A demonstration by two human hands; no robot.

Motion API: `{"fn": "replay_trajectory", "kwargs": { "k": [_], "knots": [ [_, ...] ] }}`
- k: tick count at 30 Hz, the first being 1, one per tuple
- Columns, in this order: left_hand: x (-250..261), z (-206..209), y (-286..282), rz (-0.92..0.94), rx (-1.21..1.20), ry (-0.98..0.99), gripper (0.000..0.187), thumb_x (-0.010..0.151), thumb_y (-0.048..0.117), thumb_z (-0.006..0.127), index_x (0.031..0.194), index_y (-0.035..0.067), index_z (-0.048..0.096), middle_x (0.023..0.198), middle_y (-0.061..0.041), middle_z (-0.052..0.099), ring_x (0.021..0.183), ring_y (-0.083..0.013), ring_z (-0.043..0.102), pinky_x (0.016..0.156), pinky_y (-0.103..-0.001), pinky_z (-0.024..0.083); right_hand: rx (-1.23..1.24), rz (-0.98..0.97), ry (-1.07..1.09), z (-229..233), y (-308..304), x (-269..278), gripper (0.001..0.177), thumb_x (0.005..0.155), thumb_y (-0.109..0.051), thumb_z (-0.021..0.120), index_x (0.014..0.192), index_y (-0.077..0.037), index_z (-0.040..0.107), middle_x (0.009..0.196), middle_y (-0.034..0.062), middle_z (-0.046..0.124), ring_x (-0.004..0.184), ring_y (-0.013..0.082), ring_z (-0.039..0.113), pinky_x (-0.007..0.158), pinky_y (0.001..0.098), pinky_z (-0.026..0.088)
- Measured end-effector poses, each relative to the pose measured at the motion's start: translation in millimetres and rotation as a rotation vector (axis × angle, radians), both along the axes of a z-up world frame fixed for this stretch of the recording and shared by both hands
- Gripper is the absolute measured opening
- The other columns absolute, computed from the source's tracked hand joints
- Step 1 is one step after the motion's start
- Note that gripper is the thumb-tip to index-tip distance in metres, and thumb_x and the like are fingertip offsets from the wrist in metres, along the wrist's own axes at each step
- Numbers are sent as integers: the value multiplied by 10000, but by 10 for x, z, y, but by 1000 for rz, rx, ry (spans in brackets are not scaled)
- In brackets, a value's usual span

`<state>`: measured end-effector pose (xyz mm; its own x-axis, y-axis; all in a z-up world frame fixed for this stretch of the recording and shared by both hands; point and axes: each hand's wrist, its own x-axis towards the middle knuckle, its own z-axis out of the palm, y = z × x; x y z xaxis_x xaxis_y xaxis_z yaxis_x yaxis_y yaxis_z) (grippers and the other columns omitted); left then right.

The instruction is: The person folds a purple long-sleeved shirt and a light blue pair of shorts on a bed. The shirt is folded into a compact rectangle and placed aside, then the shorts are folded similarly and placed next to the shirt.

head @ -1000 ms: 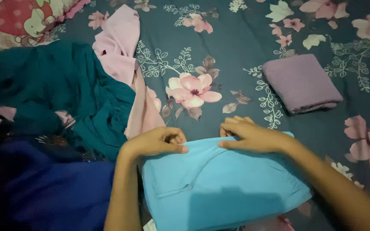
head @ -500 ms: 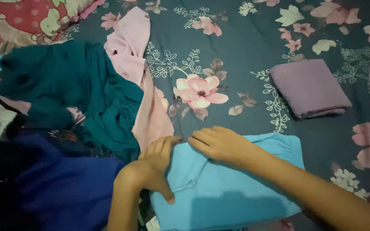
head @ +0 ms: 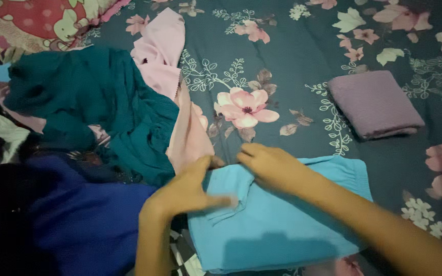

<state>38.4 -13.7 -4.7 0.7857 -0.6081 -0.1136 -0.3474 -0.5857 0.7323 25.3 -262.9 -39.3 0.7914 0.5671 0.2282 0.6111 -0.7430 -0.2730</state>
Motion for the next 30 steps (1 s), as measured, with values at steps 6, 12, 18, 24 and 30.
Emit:
{"fn": "replay_trajectory", "kwargs": {
  "k": [6,12,18,24,30],
  "knots": [
    [-292,-160,-409,-94,169,-231,1032,513,404,927,1347,47,435,1350,-201,448,1375,-400,335,1119,-645,151,-20,-109,113,52,-16,-44,368,680,-8,692,1028,-93,608,1019,100,600,1022,355,625,775,496,524],
    [-449,-323,-808,208,12,-708,677,686,270,766,1216,-72,523,1195,-224,556,1227,-393,481,1111,-630,270,89,-98,-7,6,37,-77,521,612,-57,748,1106,-33,585,1034,136,588,1010,375,612,775,486,529],
    [-461,-327,-740,427,418,-761,317,815,106,644,1128,81,601,1063,-99,625,1100,-301,582,1007,-560,376,126,-31,-100,-12,133,-119,537,619,-66,754,1129,-47,588,1040,123,587,990,359,617,764,468,528],
    [20,-278,-108,294,305,-736,303,695,91,656,995,101,609,957,-113,683,967,-341,645,870,-539,429,96,-75,-42,31,113,-142,384,745,-93,738,1093,-74,578,1021,105,577,983,332,624,757,464,527],
    [168,-234,32,113,3,-185,324,786,148,727,977,14,503,895,-231,609,897,-426,637,767,-491,487,140,-90,-42,10,109,-167,325,803,-116,733,1083,-73,575,1012,111,579,972,339,630,751,477,526]
  ]
}}
